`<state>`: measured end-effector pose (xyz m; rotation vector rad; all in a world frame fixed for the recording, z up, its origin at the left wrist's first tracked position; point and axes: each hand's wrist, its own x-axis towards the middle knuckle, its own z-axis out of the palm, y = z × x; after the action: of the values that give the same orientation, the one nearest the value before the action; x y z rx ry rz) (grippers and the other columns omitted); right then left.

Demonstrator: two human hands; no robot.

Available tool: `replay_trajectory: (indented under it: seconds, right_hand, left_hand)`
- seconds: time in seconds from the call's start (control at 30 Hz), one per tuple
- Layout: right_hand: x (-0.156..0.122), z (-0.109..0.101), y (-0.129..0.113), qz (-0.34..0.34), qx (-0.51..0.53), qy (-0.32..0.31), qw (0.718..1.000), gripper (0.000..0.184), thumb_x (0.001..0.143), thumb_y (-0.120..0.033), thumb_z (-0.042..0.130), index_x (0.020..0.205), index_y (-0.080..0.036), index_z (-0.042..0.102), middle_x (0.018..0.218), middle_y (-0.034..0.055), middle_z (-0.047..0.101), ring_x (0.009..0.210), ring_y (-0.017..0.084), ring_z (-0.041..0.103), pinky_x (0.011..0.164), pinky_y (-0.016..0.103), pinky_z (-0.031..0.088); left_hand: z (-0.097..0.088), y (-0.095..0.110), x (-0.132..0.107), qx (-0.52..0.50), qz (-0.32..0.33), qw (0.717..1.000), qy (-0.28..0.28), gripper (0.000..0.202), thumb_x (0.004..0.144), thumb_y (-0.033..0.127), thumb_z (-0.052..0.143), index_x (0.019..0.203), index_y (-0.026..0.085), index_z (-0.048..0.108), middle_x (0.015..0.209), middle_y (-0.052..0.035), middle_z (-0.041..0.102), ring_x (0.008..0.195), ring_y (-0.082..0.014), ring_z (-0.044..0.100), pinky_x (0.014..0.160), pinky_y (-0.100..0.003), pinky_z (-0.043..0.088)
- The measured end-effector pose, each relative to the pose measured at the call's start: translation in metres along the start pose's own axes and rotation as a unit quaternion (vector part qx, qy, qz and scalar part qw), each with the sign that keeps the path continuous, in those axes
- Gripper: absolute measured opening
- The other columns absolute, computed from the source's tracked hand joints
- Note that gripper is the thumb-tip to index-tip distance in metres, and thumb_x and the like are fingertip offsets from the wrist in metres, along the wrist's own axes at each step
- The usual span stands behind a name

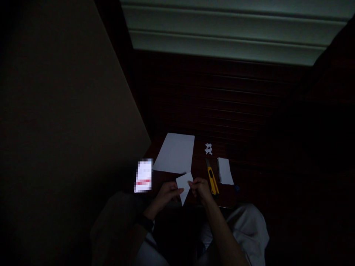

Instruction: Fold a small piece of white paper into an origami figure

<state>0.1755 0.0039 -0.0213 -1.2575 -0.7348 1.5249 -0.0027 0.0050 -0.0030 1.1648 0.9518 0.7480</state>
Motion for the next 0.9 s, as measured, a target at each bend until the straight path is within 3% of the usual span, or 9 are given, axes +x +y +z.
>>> replay_trajectory:
  seconds: [0.13,0.27,0.9]
  right_hand:
    - [0.0019,0.0005,0.0018,-0.024,-0.001,0.006,1.000,0.028,0.058,-0.032,0.071,0.056,-0.017,0.048,0.034,-0.0069,0.044,0.027,0.005,0.032,0.026,0.016,0.020]
    - [0.0043,-0.0011,0.0034,-0.005,0.013,0.026,1.000,0.027,0.054,-0.028,0.072,0.057,-0.017,0.047,0.035,-0.0069,0.044,0.028,0.005,0.032,0.026,0.016,0.019]
    - [-0.0023,-0.0036,-0.0015,-0.005,0.012,-0.011,1.000,0.032,0.057,-0.035,0.071,0.055,-0.018,0.044,0.035,-0.0088,0.039,0.028,0.003,0.024,0.027,0.017,0.012]
  left_hand:
    - [-0.0012,0.0006,0.0002,0.000,-0.006,1.000,0.002,0.032,0.067,0.040,0.064,0.075,0.010,0.059,0.067,-0.0075,0.065,0.051,-0.0136,0.059,0.043,-0.020,0.043]
    - [-0.0010,0.0028,-0.0011,-0.009,-0.001,1.000,-0.008,0.031,0.067,0.039,0.064,0.077,0.010,0.060,0.071,-0.0082,0.066,0.052,-0.0130,0.058,0.043,-0.020,0.043]
    - [-0.0006,0.0038,-0.0022,-0.017,0.012,1.000,0.004,0.031,0.066,0.040,0.065,0.074,0.011,0.059,0.070,-0.0064,0.065,0.053,-0.0125,0.058,0.043,-0.019,0.043]
